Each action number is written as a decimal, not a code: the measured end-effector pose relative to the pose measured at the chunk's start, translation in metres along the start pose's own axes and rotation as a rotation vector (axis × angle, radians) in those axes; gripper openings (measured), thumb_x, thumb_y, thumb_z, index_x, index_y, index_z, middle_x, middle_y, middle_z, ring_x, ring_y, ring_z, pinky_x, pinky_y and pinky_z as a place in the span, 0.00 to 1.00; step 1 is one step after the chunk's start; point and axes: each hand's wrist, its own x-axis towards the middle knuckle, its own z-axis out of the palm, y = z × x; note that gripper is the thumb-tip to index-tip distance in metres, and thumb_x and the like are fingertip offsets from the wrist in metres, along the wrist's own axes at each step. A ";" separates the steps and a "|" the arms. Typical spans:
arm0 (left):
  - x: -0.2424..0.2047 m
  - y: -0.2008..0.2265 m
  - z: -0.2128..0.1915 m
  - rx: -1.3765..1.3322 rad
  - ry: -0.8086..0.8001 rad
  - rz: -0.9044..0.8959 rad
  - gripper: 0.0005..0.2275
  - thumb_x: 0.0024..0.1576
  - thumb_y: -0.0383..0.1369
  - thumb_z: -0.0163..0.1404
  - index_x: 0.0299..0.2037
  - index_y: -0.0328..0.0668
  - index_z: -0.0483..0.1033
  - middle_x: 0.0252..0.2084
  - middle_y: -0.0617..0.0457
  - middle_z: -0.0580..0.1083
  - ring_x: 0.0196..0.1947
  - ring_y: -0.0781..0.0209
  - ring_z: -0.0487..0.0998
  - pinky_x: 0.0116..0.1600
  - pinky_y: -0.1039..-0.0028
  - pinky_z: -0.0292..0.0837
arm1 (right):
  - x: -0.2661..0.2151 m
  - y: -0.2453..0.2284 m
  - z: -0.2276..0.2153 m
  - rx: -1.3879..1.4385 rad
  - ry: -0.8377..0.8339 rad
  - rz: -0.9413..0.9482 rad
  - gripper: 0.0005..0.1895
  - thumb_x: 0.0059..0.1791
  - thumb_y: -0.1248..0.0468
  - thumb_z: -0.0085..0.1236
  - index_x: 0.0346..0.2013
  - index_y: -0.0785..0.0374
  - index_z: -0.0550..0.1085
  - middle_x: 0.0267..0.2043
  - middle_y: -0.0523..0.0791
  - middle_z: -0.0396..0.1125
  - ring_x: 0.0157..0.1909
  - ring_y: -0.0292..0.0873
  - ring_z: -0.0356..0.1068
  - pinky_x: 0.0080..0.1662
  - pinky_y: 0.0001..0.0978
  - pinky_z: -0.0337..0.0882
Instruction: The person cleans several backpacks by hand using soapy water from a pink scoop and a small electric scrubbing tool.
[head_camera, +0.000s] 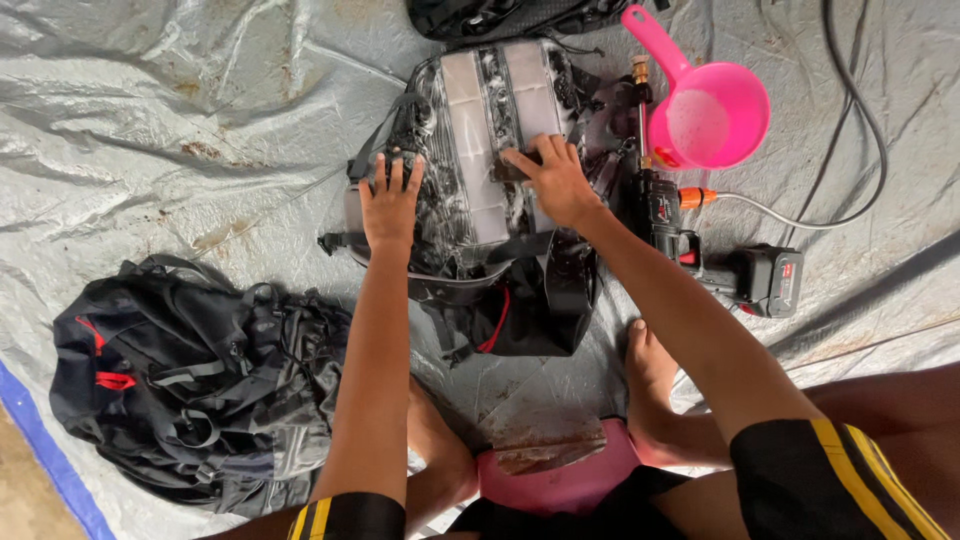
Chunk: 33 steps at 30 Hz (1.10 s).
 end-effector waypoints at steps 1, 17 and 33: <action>0.000 0.001 0.003 0.004 0.002 0.003 0.51 0.63 0.29 0.67 0.89 0.67 0.39 0.86 0.49 0.56 0.86 0.43 0.48 0.75 0.41 0.52 | 0.000 0.002 0.020 0.000 0.005 0.002 0.21 0.65 0.67 0.54 0.74 0.59 0.74 0.51 0.51 0.62 0.46 0.42 0.57 0.54 0.40 0.59; -0.056 0.065 -0.128 -0.936 -0.337 0.535 0.14 0.63 0.44 0.61 0.52 0.51 0.75 0.45 0.46 0.81 0.50 0.38 0.85 0.51 0.43 0.80 | -0.001 -0.013 -0.033 0.019 -0.996 0.214 0.23 0.52 0.64 0.66 0.62 0.61 0.74 0.54 0.54 0.74 0.54 0.64 0.76 0.54 0.64 0.78; -0.081 0.090 -0.093 -0.430 0.190 0.445 0.30 0.62 0.63 0.50 0.56 0.43 0.75 0.29 0.49 0.76 0.31 0.51 0.78 0.45 0.55 0.71 | 0.010 -0.086 -0.063 0.005 -1.321 0.389 0.44 0.45 0.35 0.71 0.64 0.63 0.78 0.55 0.55 0.77 0.52 0.60 0.78 0.53 0.64 0.80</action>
